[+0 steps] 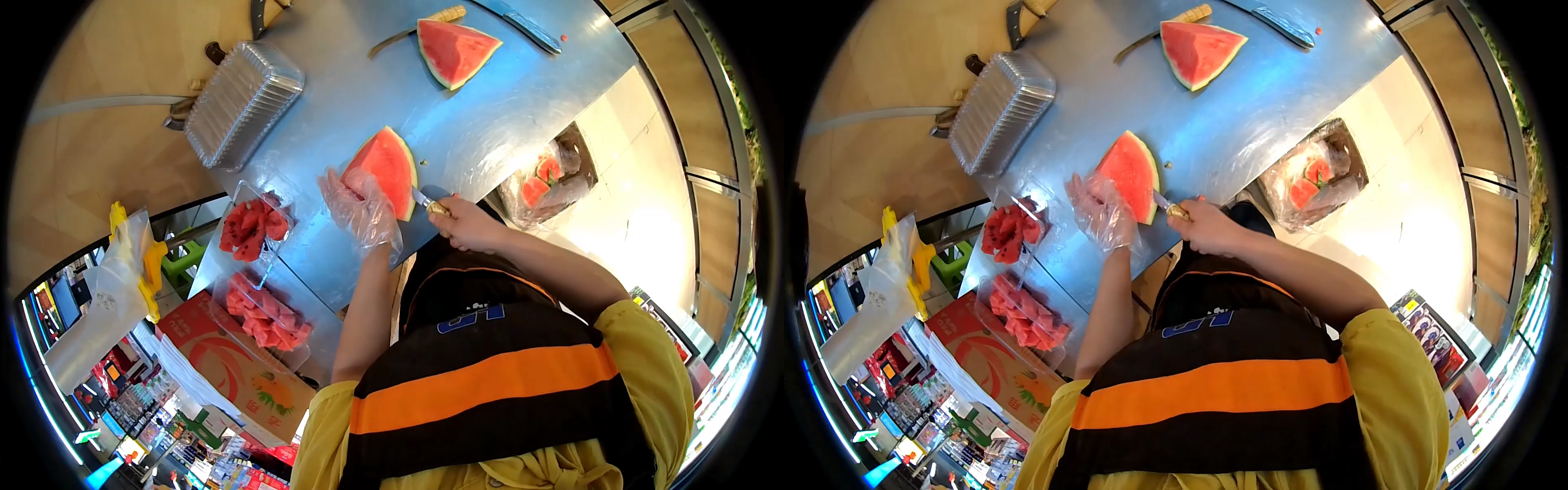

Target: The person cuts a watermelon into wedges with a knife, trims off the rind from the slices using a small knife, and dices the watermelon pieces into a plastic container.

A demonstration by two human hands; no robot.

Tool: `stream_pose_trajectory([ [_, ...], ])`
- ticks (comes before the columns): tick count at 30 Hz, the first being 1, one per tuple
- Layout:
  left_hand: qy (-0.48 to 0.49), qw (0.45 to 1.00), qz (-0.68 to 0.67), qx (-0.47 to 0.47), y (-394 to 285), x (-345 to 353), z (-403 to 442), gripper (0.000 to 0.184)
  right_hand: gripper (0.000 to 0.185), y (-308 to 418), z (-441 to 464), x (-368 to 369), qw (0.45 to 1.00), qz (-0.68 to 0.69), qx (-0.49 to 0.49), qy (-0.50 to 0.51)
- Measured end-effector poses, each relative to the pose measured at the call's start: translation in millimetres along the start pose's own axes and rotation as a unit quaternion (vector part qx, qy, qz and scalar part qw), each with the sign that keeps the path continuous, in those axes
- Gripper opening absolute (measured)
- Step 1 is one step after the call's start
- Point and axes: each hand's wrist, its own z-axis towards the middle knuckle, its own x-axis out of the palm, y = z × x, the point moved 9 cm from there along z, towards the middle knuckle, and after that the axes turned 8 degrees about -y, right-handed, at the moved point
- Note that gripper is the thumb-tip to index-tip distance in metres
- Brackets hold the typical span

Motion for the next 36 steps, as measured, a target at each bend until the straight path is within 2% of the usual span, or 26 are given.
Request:
stream_pose_trajectory([
  [1,0.068,0.989,-0.107,-0.081,8,9,0,0.066,0.029,3,-1,-5,1.0,-0.013,0.01,0.013],
  [3,0.134,0.955,-0.21,-0.159,15,21,0,0.075,0.029,8,-2,-22,1.0,-0.009,0.016,0.012],
  [5,0.193,0.944,-0.215,-0.162,17,31,0,0.078,0.028,10,-3,-35,0.998,-0.019,0.022,0.056],
  [6,0.213,0.939,-0.216,-0.162,18,34,0,0.079,0.029,14,1,-43,0.997,-0.066,-0.019,0.04],
  [7,0.238,0.924,-0.244,-0.174,16,38,-2,0.08,0.029,11,2,-46,0.997,-0.064,-0.02,0.04],
  [9,0.264,0.907,-0.27,-0.185,11,38,-2,0.08,0.029,22,2,-53,0.985,-0.131,-0.114,0.006],
  [11,0.311,0.858,-0.33,-0.239,-9,27,4,0.079,0.029,18,2,-53,0.986,-0.123,-0.114,-0.001],
  [12,0.311,0.859,-0.329,-0.239,-3,35,0,0.079,0.029,17,1,-54,0.987,-0.117,-0.114,-0.009],
  [14,0.28,0.894,-0.314,-0.156,8,47,-4,0.076,0.029,11,2,-57,0.991,-0.091,-0.094,0.0],
  [15,0.28,0.894,-0.312,-0.157,1,39,2,0.076,0.028,8,1,-57,0.995,-0.067,-0.073,0.007],
  [17,0.341,0.864,-0.284,-0.236,-15,28,5,0.075,0.027,20,-3,-67,0.995,-0.09,-0.049,0.018],
  [19,0.352,0.845,-0.303,-0.266,-16,34,-2,0.076,0.027,21,-4,-72,0.993,-0.114,-0.026,0.027],
  [21,0.362,0.824,-0.321,-0.294,-14,38,-7,0.076,0.028,35,-5,-80,0.98,-0.171,-0.101,-0.01],
  [22,0.357,0.821,-0.337,-0.291,-15,37,-7,0.077,0.028,30,-3,-78,0.979,-0.174,-0.101,-0.011],
  [24,0.353,0.817,-0.353,-0.289,-16,39,-10,0.078,0.032,45,-10,-77,0.942,-0.225,-0.232,-0.095],
  [25,0.334,0.829,-0.346,-0.286,-12,39,-10,0.076,0.032,51,-13,-80,0.941,-0.226,-0.232,-0.095],
  [27,0.315,0.841,-0.337,-0.283,-2,45,-14,0.073,0.032,40,-9,-88,0.987,-0.131,-0.074,-0.055],
  [29,0.232,0.683,-0.539,-0.435,9,58,-22,0.067,0.031,74,-13,-128,0.926,-0.209,-0.221,-0.222],
  [31,0.237,0.69,-0.52,-0.444,12,56,-23,0.065,0.031,90,-23,-137,0.935,-0.191,-0.202,-0.219],
  [33,0.243,0.696,-0.502,-0.452,13,58,-25,0.063,0.031,81,-25,-123,0.948,-0.201,-0.185,-0.162],
  [34,0.241,0.699,-0.496,-0.456,14,60,-27,0.065,0.03,76,-30,-115,0.933,-0.215,-0.224,-0.18],
  [36,0.235,0.701,-0.491,-0.461,14,64,-28,0.067,0.029,49,-31,-97,0.943,-0.188,-0.202,-0.188],
])
